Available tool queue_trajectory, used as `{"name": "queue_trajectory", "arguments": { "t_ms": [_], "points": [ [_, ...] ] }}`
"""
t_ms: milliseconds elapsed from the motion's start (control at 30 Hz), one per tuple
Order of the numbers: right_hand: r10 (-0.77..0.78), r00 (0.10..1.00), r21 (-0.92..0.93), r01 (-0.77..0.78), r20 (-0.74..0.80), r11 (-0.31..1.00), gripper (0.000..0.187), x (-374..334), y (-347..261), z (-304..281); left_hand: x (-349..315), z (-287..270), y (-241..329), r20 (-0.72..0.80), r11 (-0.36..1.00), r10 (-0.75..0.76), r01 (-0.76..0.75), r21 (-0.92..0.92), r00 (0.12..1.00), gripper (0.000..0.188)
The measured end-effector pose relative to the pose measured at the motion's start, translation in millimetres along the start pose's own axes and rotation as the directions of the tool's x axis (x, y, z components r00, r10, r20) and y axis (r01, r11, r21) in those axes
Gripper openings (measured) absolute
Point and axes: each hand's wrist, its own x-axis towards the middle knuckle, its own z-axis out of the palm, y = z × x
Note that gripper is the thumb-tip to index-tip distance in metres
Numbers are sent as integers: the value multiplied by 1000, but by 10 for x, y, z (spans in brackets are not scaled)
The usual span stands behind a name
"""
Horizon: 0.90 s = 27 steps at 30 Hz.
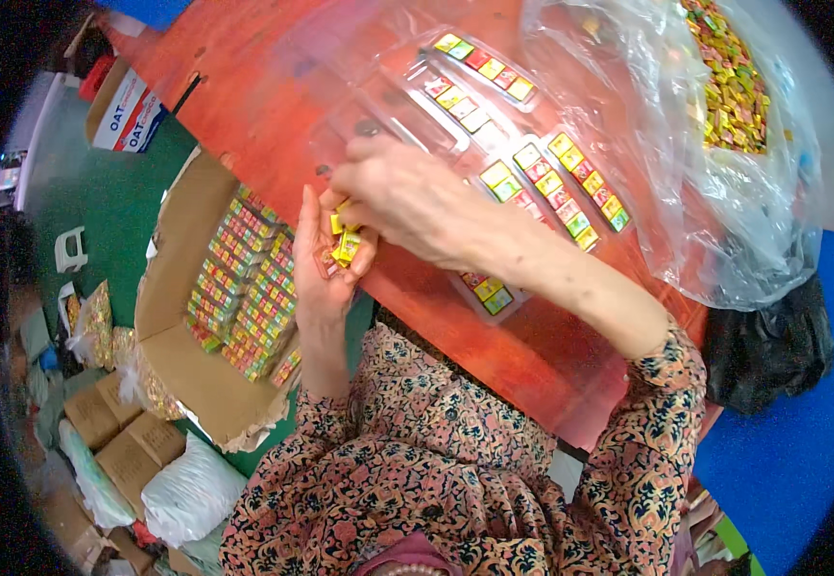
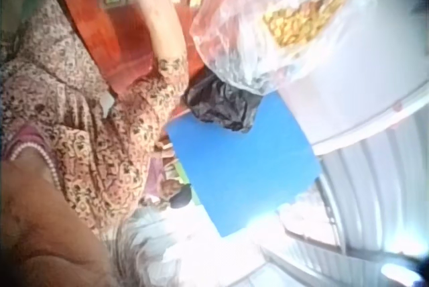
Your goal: Sorting small wrapped candies into individual rows on a plastic tray.
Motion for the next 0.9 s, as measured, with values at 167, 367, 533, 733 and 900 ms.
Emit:
{"name": "queue_trajectory", "arguments": {
  "t_ms": [167, 367, 533, 733, 900],
  "points": [
    [-33, 999, -99, 29, -35, 995, 19, -18, -42, 154, -55, 17, 10, -64, 999, -23, 21, -29, 998, 49],
    [49, 997, 171, -37, -61, 985, 13, -5, -64, -44, -38, 35, 34, -45, 999, 5, -3, 48, 999, 44],
    [307, 850, 278, -200, -428, 940, 15, 87, 358, -503, -14, -30, 30, 66, 989, 41, -50, 141, 997, 45],
    [393, 772, 198, -339, -499, 919, 15, 141, 802, -473, -1, -36, 35, 80, 993, 27, -36, 115, 996, 45],
    [322, 753, 71, -346, -574, 936, 17, 210, 883, -320, -1, -56, 45, 77, 994, 27, -34, 99, 997, 45]
  ]
}}
